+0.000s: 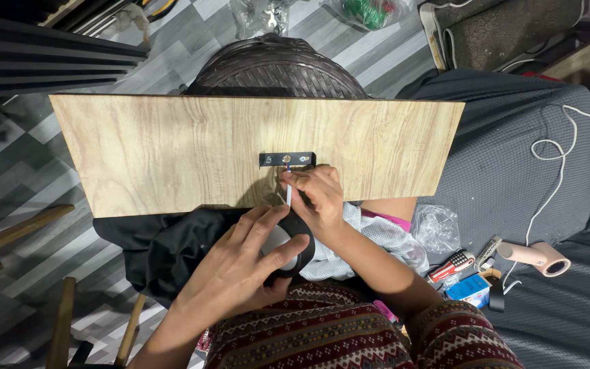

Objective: The person attaches a light fixture and a circular bracket to a wooden board, secures the assembly with a long wooden piece, and then prepares electrical wires by removing them from a plastic bag.

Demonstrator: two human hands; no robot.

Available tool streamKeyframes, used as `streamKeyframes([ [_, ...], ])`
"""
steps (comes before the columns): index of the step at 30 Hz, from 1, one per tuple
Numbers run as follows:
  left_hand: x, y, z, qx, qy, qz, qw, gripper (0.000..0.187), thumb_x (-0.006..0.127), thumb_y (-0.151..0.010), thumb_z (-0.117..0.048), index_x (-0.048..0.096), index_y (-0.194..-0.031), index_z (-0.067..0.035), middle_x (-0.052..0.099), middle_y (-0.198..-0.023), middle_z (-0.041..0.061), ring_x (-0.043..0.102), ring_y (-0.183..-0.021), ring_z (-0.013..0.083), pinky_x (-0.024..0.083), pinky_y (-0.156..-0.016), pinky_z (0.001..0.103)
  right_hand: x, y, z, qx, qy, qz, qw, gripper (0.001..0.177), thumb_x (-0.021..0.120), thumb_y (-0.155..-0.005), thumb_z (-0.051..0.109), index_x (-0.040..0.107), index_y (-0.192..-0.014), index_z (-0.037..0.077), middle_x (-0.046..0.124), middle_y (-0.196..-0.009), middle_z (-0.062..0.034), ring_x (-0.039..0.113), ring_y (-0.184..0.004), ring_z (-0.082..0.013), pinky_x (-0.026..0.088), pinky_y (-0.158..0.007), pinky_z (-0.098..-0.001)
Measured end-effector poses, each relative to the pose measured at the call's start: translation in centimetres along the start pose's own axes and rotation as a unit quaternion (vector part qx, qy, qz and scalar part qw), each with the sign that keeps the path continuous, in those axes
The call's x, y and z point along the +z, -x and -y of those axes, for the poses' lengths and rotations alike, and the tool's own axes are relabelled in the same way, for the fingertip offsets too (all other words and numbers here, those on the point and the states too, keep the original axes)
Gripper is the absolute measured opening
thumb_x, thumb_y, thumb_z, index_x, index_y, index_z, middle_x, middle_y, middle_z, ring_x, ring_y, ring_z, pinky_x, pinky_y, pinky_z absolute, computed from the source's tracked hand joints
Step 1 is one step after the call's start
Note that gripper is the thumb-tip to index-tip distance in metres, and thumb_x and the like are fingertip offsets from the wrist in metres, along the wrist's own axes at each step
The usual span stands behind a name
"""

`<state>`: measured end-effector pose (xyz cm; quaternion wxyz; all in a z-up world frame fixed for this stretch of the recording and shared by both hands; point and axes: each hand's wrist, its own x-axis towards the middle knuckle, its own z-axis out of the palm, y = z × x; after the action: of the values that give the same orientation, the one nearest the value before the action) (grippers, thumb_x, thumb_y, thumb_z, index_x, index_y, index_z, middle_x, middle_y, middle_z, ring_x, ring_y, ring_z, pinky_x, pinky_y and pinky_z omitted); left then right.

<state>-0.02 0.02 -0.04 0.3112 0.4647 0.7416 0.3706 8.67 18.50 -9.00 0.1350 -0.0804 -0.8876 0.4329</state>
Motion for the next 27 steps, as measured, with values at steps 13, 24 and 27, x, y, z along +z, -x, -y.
streamKeyframes([
  [13, 0.2, -0.5, -0.1, 0.008, -0.012, -0.011, 1.000, 0.072, 0.081, -0.060, -0.017, 0.060, -0.129, -0.020, 0.046, -0.139, 0.018, 0.054, -0.125, 0.0419, 0.056, -0.092, 0.048, -0.3, 0.0, -0.2, -0.003, 0.016, -0.012, 1.000, 0.025, 0.083, -0.082, -0.002, 0.072, -0.104, 0.004, 0.077, -0.104, -0.0049, 0.068, -0.085, -0.0185, 0.042, -0.085, -0.0330],
  [24, -1.2, -0.8, 0.1, -0.011, -0.021, -0.058, 0.998, 0.071, 0.084, -0.063, -0.020, 0.059, -0.129, -0.016, 0.046, -0.138, 0.019, 0.055, -0.124, 0.0431, 0.056, -0.093, 0.047, -0.8, -2.0, 0.6, -0.019, 0.094, -0.009, 0.995, 0.031, 0.083, -0.081, 0.004, 0.074, -0.110, 0.007, 0.066, -0.101, -0.0047, 0.062, -0.089, -0.0219, 0.039, -0.088, -0.0359],
  [27, -1.5, -1.1, 0.4, -0.022, -0.017, -0.102, 0.994, 0.073, 0.085, -0.070, -0.020, 0.051, -0.134, -0.010, 0.048, -0.140, 0.019, 0.057, -0.122, 0.0424, 0.055, -0.097, 0.048, -1.0, -2.2, 0.5, 0.001, 0.106, -0.001, 0.994, 0.035, 0.084, -0.080, 0.006, 0.075, -0.114, 0.007, 0.060, -0.099, -0.0062, 0.059, -0.093, -0.0242, 0.038, -0.086, -0.0366],
])
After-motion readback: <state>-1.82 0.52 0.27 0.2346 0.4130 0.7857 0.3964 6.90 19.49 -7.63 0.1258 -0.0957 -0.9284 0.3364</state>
